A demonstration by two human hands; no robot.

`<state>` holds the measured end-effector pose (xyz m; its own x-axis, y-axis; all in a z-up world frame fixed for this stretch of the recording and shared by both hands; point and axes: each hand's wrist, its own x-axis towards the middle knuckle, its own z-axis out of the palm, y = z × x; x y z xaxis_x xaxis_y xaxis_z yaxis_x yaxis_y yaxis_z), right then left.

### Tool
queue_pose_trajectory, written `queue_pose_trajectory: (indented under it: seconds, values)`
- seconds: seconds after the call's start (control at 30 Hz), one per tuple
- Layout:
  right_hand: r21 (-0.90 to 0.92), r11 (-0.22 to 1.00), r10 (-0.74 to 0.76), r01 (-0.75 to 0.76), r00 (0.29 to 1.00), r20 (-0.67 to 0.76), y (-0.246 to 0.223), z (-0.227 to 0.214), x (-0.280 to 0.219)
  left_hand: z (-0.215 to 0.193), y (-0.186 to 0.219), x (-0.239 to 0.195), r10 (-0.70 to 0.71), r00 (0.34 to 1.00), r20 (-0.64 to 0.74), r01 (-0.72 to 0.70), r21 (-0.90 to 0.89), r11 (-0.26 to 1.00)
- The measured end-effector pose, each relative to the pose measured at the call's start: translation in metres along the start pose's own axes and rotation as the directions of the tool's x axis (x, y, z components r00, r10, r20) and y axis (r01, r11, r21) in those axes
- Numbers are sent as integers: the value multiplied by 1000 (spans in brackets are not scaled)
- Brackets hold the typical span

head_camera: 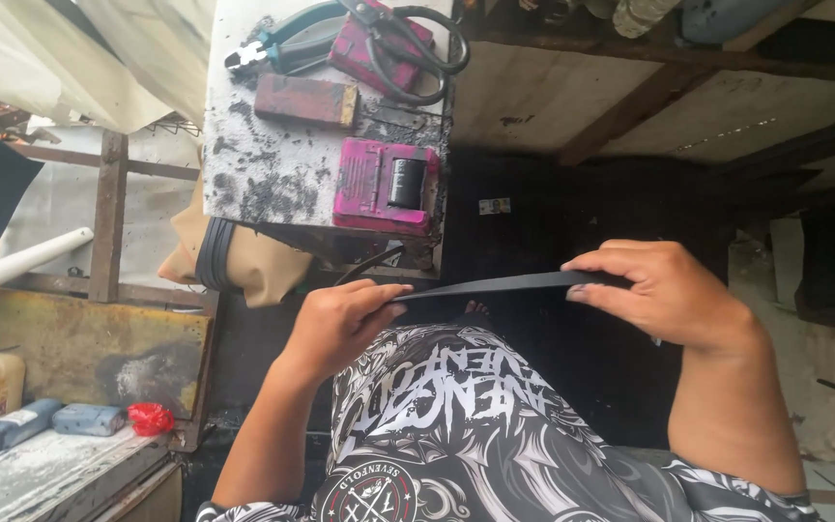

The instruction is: Sanding the edges of a leather strip and hanging it on a drying rack with clips.

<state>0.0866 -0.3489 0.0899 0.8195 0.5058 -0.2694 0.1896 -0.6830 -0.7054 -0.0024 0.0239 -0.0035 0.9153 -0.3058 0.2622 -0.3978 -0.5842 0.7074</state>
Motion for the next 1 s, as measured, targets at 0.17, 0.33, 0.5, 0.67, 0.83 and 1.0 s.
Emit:
queue_pose_trajectory:
  seconds: [0.17, 0.33, 0.5, 0.67, 0.83, 1.0]
  values:
    - [-36, 999, 30, -34, 995, -94, 6, -18, -16, -13, -12, -10, -11, 999, -47, 12, 35, 999]
    - [-84, 991, 93, -100, 992, -88, -5, -26, -20, -21, -19, -22, -90, 995, -42, 92, 39, 995]
    - [-96, 983, 150, -154, 988, -48, -17, -27, -12, -22, -19, -29, -120, 992, -42, 121, 41, 992]
    - [-156, 987, 18, -24, 999, -38, -15, -24, -3, -28, -15, -31, -150, 989, -12, 150, 58, 987]
    - [-95, 963, -256, 254, 967, -14, -30, -12, 9, -27, 3, -13, -229, 928, 293, 302, -235, 924]
    - [-135, 942, -300, 308, 951, 79, -57, 9, 25, 6, 34, 13, -103, 987, 119, 158, -702, 695]
